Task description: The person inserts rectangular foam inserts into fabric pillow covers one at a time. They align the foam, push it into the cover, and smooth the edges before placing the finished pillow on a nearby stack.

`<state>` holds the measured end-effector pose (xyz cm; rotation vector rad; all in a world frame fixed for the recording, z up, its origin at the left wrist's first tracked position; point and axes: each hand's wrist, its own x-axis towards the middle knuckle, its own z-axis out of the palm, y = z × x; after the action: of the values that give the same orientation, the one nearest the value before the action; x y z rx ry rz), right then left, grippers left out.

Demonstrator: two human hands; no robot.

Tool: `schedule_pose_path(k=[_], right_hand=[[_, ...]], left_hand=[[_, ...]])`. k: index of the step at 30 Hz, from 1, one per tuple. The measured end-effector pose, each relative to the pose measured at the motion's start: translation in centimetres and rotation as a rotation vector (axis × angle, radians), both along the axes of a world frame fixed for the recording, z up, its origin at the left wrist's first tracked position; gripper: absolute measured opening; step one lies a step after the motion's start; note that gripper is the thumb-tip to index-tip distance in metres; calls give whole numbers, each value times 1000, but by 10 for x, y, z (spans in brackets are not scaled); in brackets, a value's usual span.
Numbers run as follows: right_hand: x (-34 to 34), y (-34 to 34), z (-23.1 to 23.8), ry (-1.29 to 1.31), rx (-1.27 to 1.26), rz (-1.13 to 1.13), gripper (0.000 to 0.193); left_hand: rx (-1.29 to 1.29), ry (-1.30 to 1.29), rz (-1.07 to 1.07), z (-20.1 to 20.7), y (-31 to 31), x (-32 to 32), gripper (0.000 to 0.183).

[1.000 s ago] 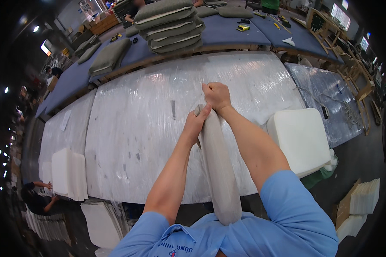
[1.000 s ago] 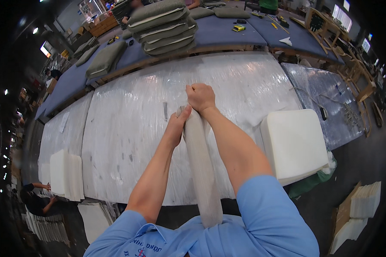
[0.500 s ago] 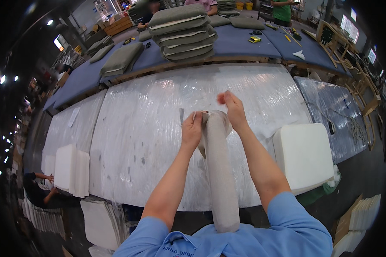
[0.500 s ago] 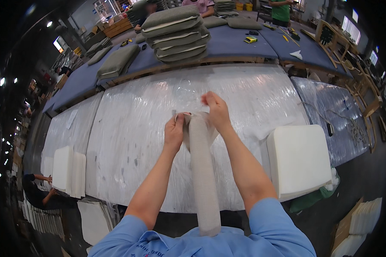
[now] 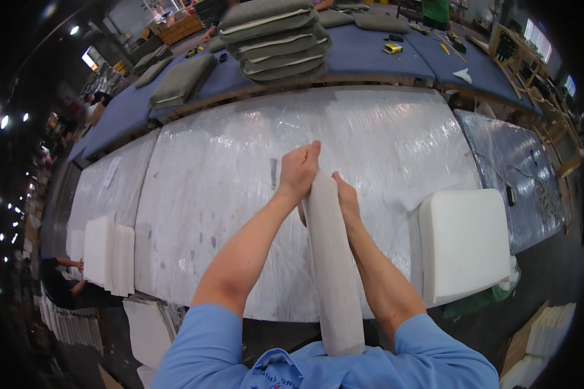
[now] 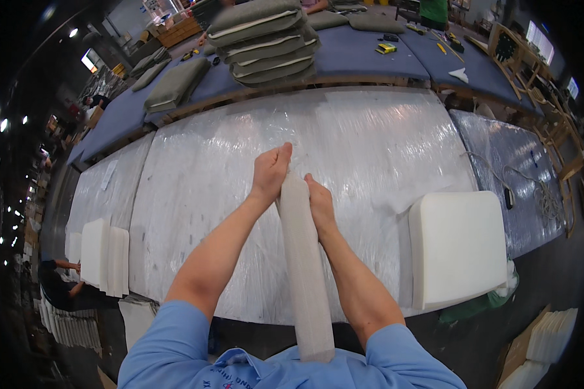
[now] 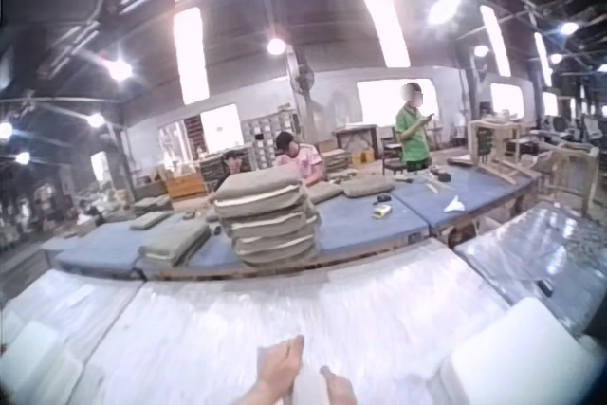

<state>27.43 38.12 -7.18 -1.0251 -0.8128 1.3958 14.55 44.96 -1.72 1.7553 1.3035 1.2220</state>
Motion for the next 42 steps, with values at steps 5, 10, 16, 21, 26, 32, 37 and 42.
schedule_pose_path(k=[5,10,16,21,26,32,37,42], right_hand=[[-11,1,4,-29,13,-5,45],[0,3,10,-4,60,17,38],[31,-40,31,-216,165,-140,56],[-9,-130,107,-580,372,200,87],[28,-125,91,-368,96,173,91],[100,-100,59,-295,-33,-21,83],[198,-130,36,3,-194,31,61],[132,-241,13,371,-639,99,44]], left_hand=[[-136,34,-21,-4,20,-14,57],[-328,-192,-172,0,2,-29,47],[-207,-340,98,-31,-90,-47,53],[-744,-8,219,-160,-263,-107,65],[-1623,-493,-61,-213,-349,-64,87],[-1446,-805,46,-211,-352,-64,84],[-1212,-533,-2,-159,-338,-126,71],[-1098,-268,212,-16,-422,-204,46]])
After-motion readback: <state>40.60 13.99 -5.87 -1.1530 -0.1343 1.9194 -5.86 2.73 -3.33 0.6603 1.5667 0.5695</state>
